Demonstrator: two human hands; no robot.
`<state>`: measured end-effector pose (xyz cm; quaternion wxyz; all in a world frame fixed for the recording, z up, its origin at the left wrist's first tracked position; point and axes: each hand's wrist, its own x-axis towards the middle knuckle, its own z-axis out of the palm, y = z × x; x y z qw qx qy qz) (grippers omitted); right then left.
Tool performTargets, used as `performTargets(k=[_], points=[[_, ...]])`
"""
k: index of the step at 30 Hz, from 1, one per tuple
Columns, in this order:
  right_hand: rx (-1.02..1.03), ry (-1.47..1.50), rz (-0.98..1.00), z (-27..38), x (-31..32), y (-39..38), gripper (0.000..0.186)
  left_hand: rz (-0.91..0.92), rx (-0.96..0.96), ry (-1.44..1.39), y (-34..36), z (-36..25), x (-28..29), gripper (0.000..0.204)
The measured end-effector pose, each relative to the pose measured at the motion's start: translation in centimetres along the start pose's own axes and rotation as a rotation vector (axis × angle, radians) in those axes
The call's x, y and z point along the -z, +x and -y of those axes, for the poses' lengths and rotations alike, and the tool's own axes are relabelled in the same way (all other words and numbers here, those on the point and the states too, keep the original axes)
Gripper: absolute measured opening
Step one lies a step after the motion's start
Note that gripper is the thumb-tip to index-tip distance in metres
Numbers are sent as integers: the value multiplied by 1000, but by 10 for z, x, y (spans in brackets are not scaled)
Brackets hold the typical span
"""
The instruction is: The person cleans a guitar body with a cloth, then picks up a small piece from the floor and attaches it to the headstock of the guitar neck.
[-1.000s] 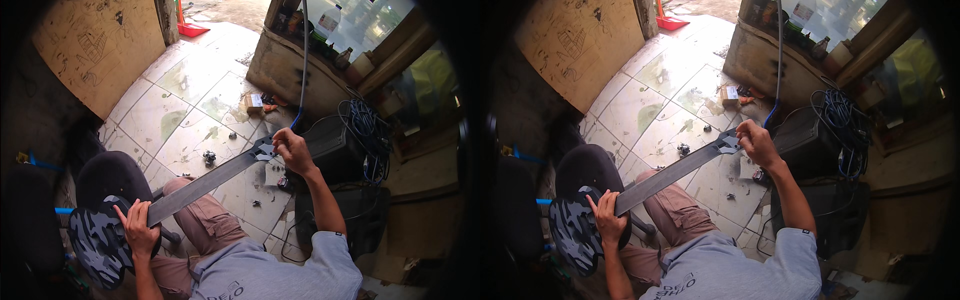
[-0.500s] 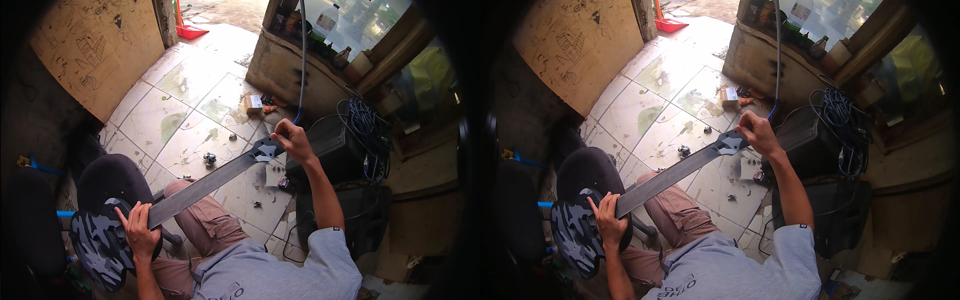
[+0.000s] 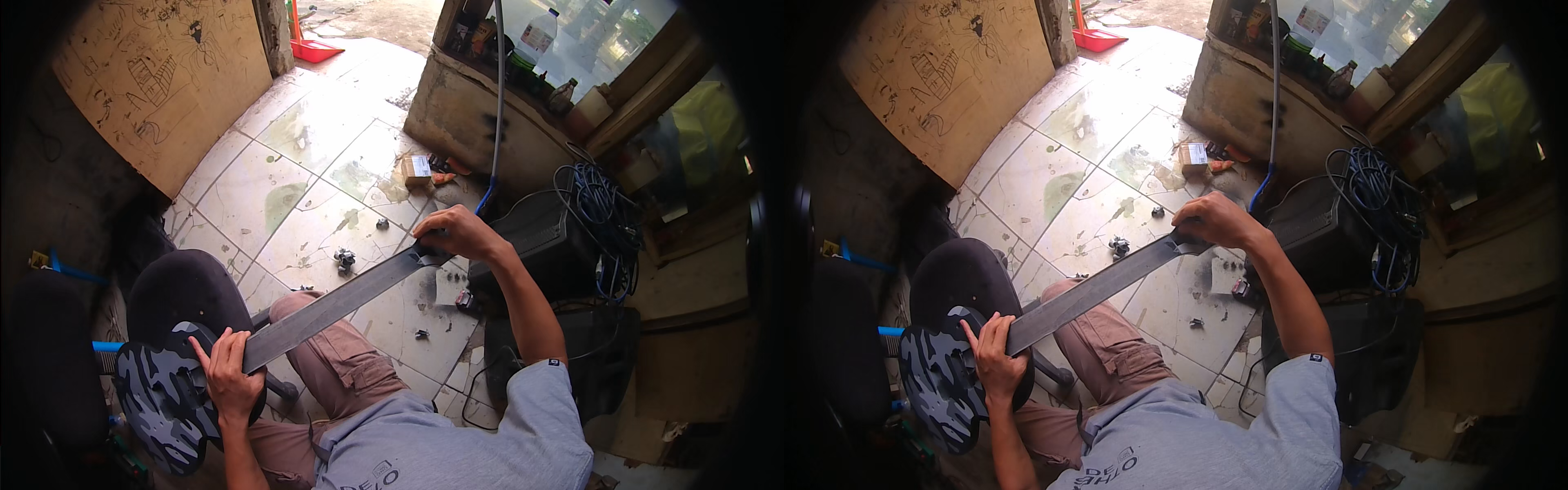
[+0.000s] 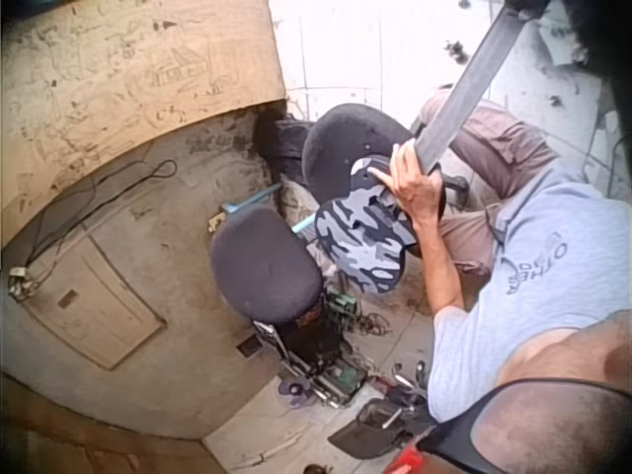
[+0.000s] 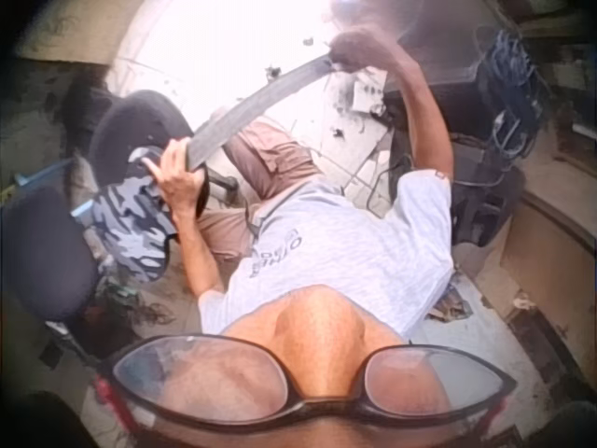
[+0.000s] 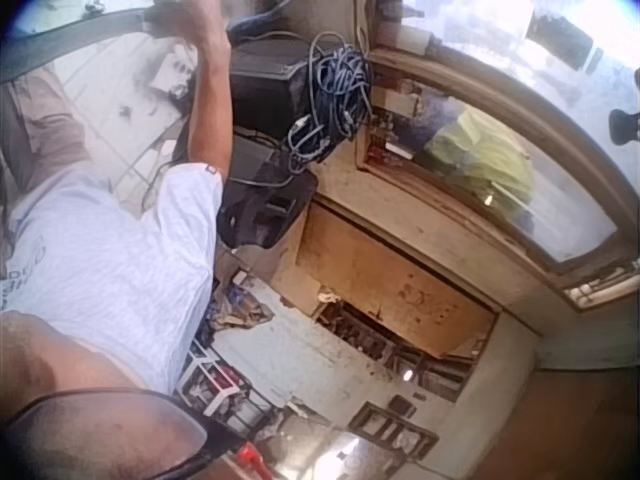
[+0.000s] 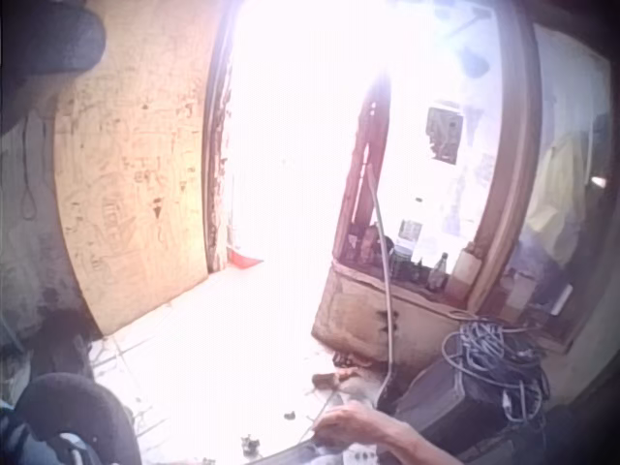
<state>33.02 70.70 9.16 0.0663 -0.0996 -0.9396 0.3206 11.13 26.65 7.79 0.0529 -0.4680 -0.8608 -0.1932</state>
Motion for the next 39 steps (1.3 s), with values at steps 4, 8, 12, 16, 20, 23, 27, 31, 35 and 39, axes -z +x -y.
performTargets(k=[4,8,12,16,20,23,27,31,35,39], points=[[19,-10,62,0,5,5,15,9,7,0,-1,0,1,52],[23,-3,57,1,5,5,15,1,19,2,-2,1,0,53],[85,-16,33,-1,4,3,14,-5,13,6,-2,1,-2,53],[127,-57,13,-1,0,-1,14,-4,11,16,-1,-1,-1,52],[145,-54,4,-3,-8,-4,13,2,8,20,-3,-1,-1,52],[180,-63,-34,-2,-10,-8,10,2,8,19,-2,-3,-1,52],[200,-82,-98,-1,-15,-11,8,-1,14,3,-2,-2,-1,52],[206,-157,-157,-3,-18,-11,11,-5,11,-8,-2,-2,1,51],[116,-54,-277,1,-11,-11,14,-8,-5,-7,-2,0,1,51],[28,-60,-219,14,-6,-16,17,-13,-9,-2,-2,0,2,50]])
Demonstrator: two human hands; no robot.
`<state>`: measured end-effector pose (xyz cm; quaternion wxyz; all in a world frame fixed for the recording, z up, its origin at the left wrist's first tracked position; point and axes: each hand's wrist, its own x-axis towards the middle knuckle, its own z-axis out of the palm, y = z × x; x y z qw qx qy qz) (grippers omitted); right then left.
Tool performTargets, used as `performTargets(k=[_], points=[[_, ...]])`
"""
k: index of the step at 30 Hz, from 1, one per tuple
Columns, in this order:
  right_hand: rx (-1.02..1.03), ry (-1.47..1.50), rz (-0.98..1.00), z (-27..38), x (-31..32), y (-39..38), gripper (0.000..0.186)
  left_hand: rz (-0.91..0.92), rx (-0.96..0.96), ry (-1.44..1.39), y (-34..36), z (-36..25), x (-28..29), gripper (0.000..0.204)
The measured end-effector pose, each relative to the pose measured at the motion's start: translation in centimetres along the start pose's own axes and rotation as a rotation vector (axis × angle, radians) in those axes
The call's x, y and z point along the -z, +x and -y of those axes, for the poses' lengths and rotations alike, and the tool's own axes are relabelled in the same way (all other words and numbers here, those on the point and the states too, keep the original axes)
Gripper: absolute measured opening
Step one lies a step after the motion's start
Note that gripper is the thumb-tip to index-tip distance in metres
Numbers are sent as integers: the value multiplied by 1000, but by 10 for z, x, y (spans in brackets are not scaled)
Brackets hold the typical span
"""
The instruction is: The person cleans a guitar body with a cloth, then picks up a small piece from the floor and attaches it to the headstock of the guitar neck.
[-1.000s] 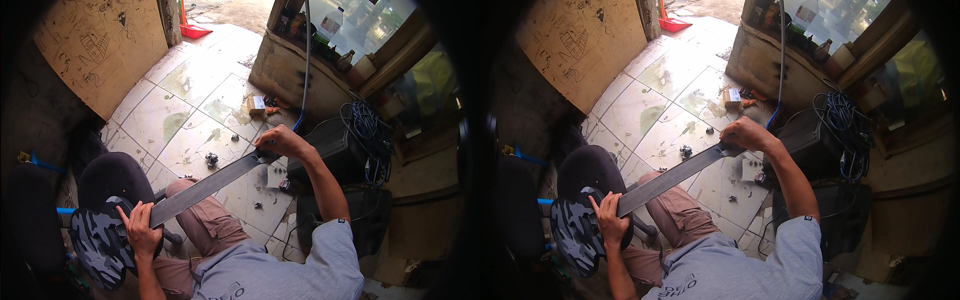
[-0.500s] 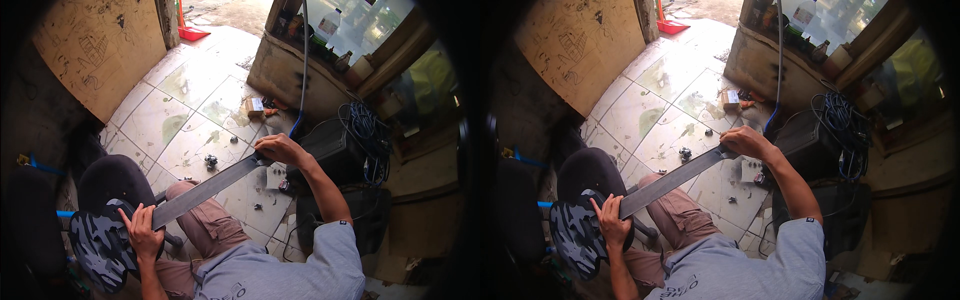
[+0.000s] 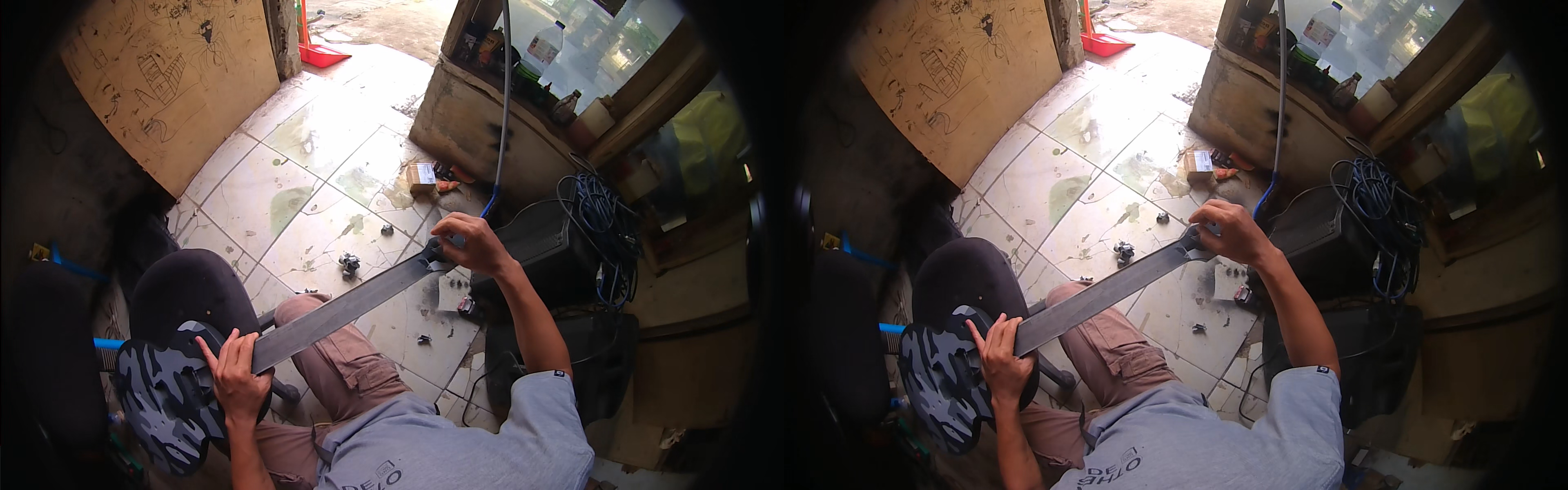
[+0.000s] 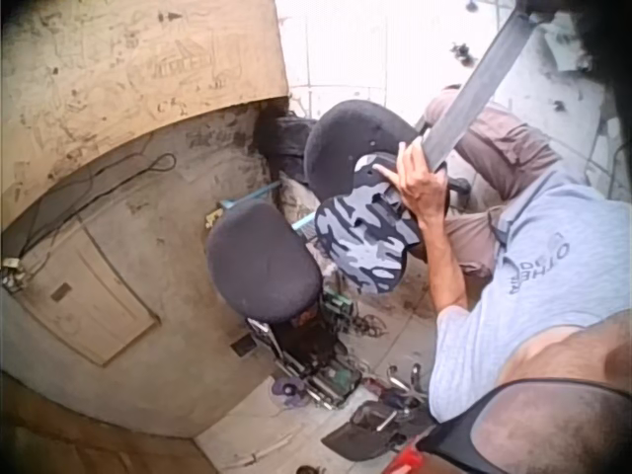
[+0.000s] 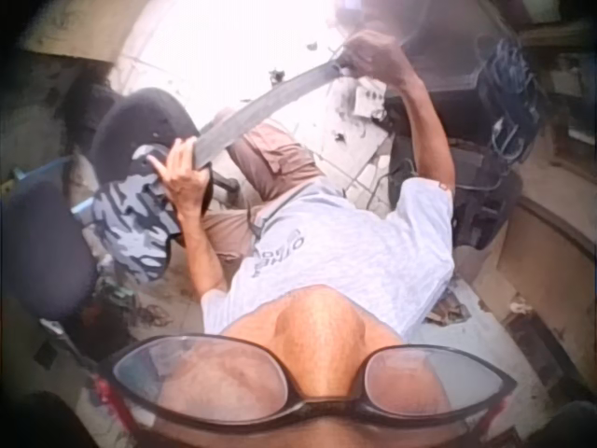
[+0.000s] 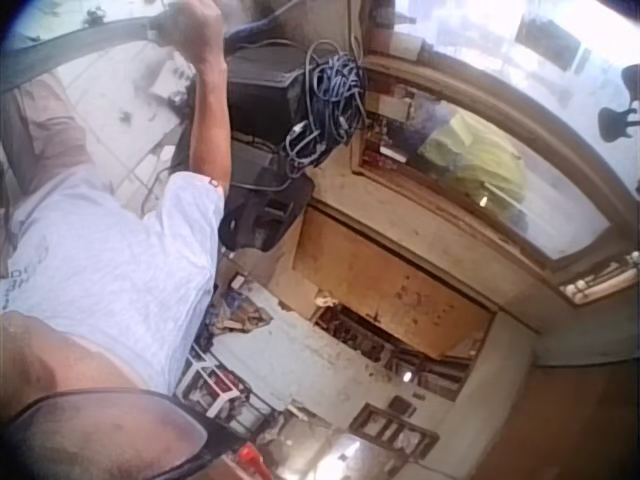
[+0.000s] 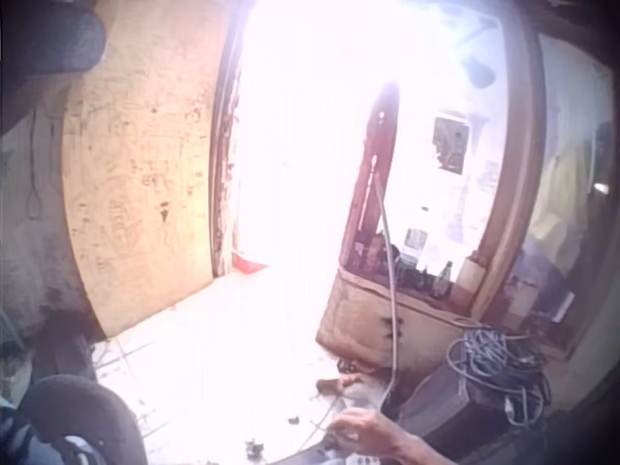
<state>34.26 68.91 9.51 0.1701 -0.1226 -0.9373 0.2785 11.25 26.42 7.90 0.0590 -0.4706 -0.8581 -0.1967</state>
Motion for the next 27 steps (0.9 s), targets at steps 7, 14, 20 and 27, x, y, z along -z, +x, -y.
performTargets(k=[7,14,20,27], points=[[50,-131,122,11,-4,6,14,-7,21,-11,1,-1,-1,49],[-27,-257,243,13,-12,18,14,-5,6,-18,0,2,-3,50],[-110,-176,281,13,-12,21,15,-5,-5,-17,1,3,-2,50],[-73,-115,182,5,-15,15,16,-9,-15,-20,2,3,-2,49]])
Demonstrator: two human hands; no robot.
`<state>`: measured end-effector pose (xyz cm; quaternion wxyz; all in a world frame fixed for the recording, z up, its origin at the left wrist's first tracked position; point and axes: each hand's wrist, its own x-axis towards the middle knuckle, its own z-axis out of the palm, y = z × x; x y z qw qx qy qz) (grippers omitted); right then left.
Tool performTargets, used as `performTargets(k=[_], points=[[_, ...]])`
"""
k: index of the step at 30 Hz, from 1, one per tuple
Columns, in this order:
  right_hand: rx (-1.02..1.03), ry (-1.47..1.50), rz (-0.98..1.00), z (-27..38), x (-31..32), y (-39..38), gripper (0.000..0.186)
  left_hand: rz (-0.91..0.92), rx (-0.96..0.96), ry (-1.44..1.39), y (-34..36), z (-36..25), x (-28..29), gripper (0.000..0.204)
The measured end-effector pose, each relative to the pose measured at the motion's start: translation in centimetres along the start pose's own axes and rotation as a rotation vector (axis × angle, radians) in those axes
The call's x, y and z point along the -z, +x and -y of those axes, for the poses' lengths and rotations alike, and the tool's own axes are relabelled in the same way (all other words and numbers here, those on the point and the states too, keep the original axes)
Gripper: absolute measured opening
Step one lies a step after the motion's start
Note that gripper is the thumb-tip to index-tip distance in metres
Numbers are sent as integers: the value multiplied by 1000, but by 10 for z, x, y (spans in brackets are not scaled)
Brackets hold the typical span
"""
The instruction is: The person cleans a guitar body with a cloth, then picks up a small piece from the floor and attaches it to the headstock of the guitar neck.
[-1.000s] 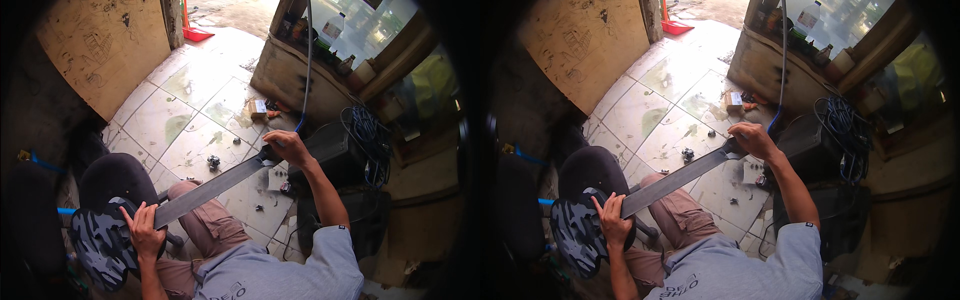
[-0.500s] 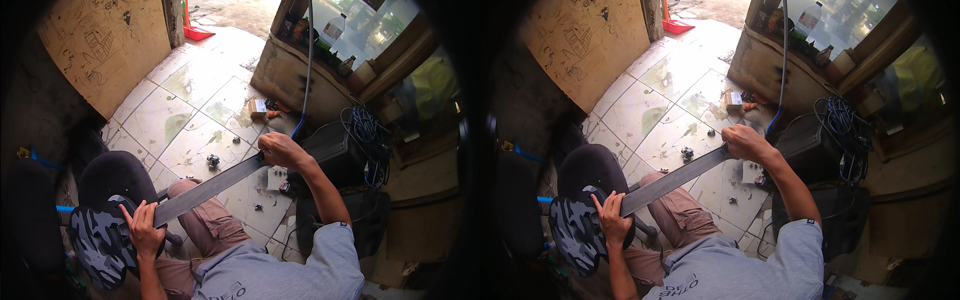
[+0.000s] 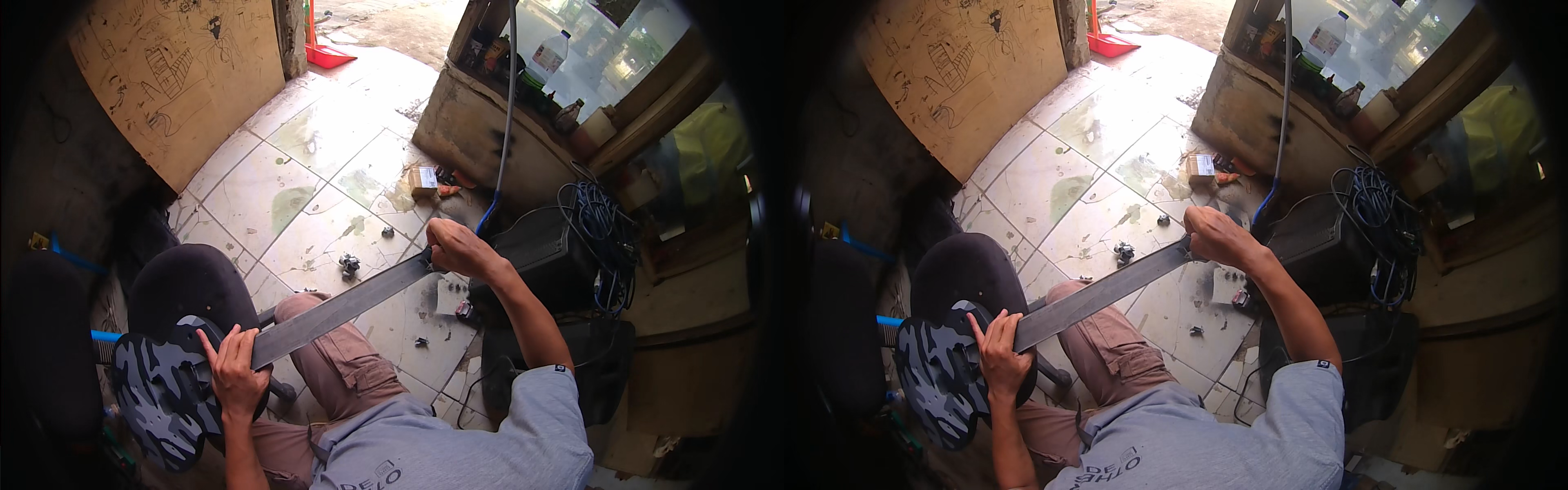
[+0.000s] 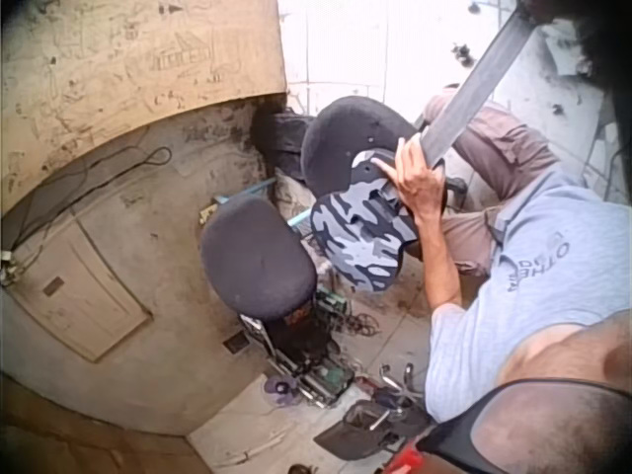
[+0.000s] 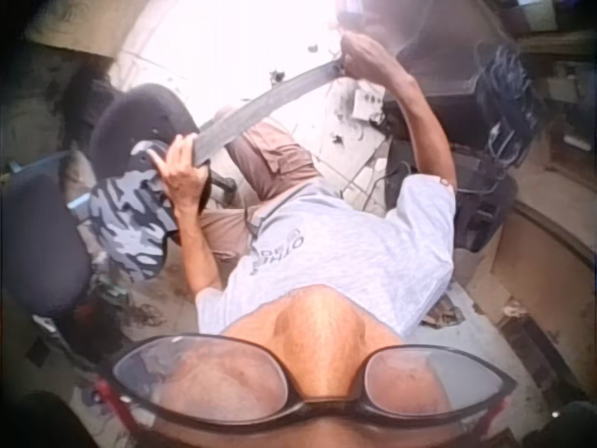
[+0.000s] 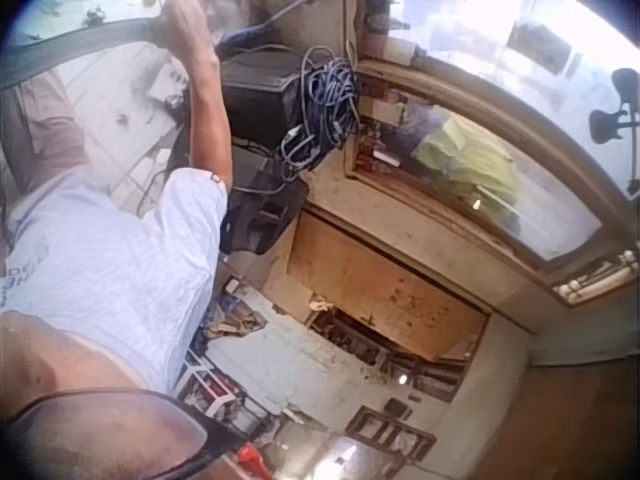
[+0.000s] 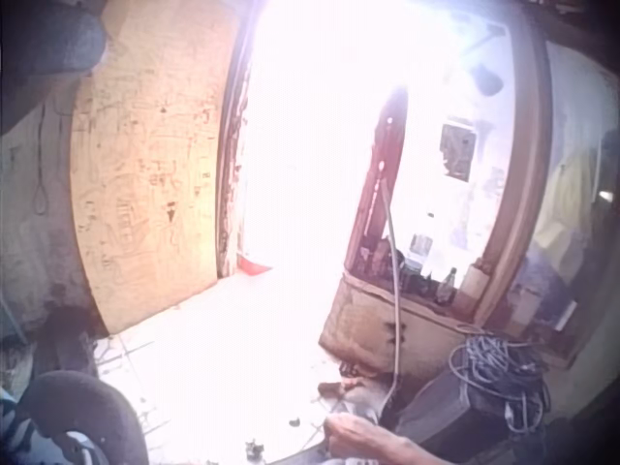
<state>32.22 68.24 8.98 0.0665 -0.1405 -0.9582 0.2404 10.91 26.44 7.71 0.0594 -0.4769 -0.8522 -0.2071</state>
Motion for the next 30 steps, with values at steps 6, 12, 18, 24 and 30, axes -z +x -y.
performTargets(k=[6,12,18,24,30], points=[[38,-15,-75,-8,-5,0,17,7,9,-8,2,-3,4,49],[33,-47,-185,-11,-6,-2,17,2,11,-1,1,-2,3,49],[39,-51,-300,-14,-2,0,19,0,10,0,1,-2,2,49],[-36,-45,-519,-39,31,-1,14,-2,4,12,-1,-1,1,51],[-233,151,-574,-65,48,-36,20,10,3,17,-1,-1,-1,50]])
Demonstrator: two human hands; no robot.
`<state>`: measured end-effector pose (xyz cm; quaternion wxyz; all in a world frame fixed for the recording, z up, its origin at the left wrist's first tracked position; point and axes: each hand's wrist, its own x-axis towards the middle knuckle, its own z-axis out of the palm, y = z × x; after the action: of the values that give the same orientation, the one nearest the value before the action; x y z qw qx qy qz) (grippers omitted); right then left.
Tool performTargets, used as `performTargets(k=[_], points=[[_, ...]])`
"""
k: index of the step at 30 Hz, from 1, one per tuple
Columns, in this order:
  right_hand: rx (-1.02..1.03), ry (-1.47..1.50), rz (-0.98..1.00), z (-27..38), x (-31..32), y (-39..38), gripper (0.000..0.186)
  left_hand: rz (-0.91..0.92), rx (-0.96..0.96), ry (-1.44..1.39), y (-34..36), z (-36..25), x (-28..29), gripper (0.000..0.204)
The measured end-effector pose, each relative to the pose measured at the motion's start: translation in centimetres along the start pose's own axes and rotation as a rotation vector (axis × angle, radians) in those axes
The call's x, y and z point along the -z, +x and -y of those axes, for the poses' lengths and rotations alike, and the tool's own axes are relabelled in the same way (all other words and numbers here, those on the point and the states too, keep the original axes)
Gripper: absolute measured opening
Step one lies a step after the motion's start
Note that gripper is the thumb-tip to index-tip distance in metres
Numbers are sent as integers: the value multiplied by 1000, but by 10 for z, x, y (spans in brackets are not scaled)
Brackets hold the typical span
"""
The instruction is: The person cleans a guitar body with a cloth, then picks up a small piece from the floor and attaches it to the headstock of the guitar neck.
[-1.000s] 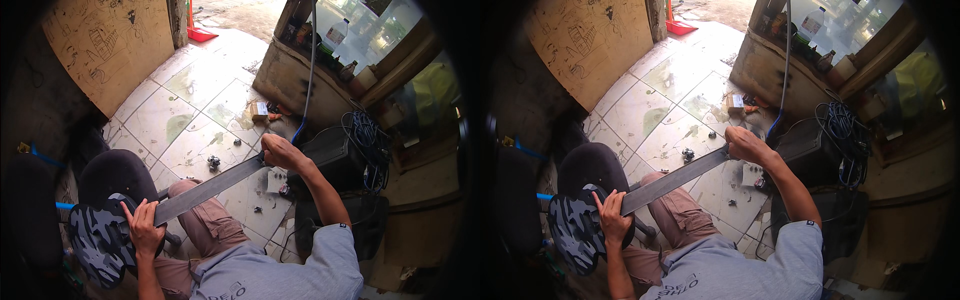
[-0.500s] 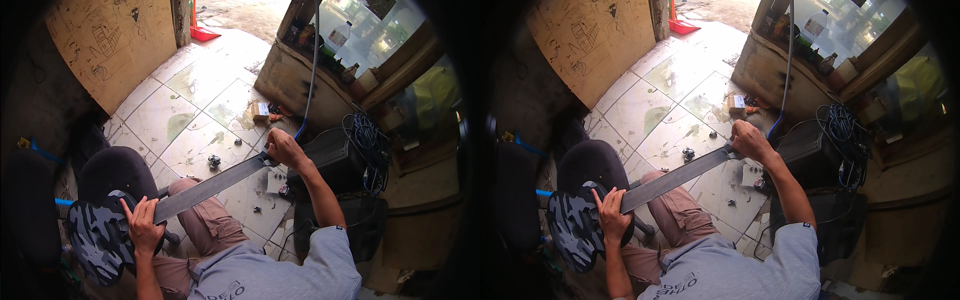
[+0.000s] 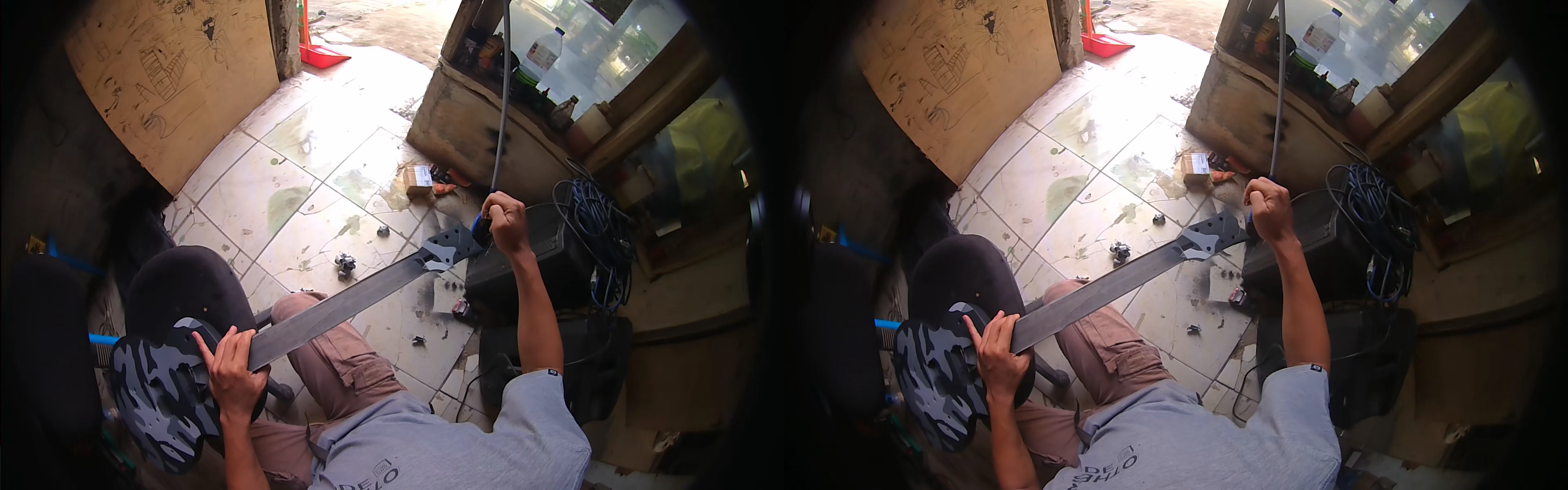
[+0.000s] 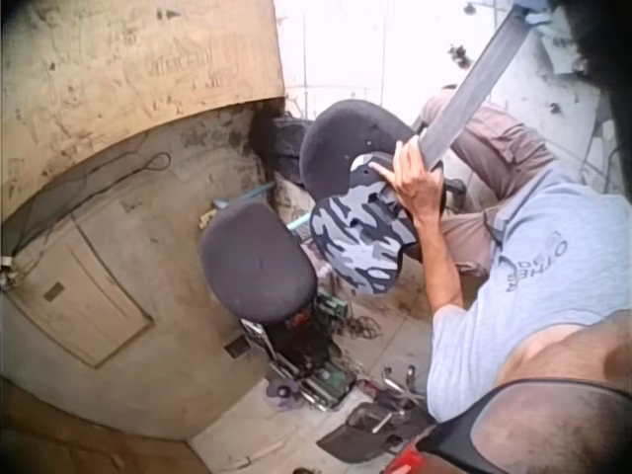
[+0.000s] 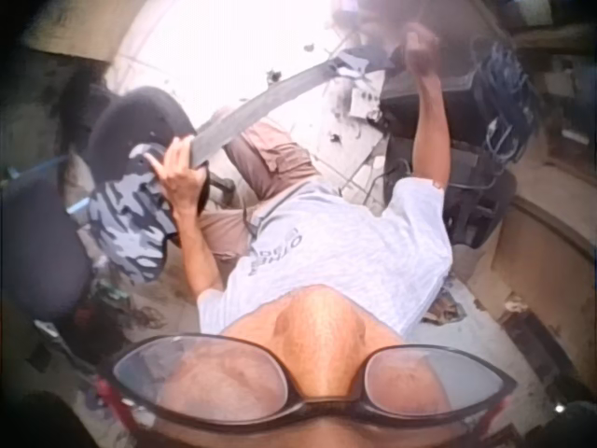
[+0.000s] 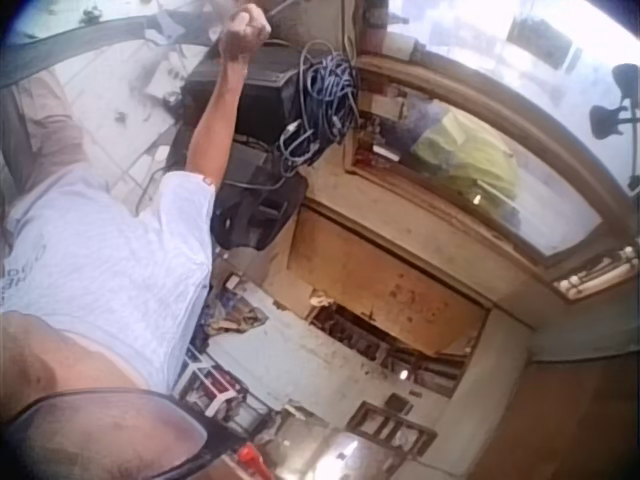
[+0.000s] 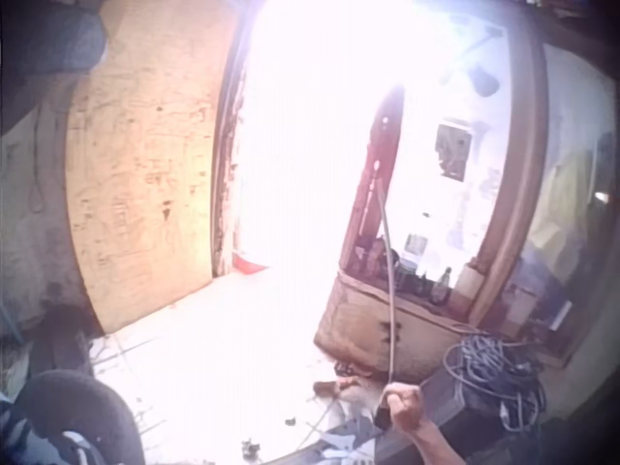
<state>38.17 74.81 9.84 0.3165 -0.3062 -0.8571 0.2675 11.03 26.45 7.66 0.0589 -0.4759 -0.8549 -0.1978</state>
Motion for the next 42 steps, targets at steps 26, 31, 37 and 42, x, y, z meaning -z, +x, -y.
performTargets(k=[26,31,37,42], points=[[-513,116,-175,-72,-54,-189,9,70,18,54,1,0,-1,52],[-422,109,-202,-76,-55,-196,12,79,20,54,3,-1,0,51],[-520,110,-220,-71,-67,-193,9,74,13,61,3,1,-1,49],[-467,66,-251,-90,-84,-202,10,63,7,51,4,0,-2,50]])
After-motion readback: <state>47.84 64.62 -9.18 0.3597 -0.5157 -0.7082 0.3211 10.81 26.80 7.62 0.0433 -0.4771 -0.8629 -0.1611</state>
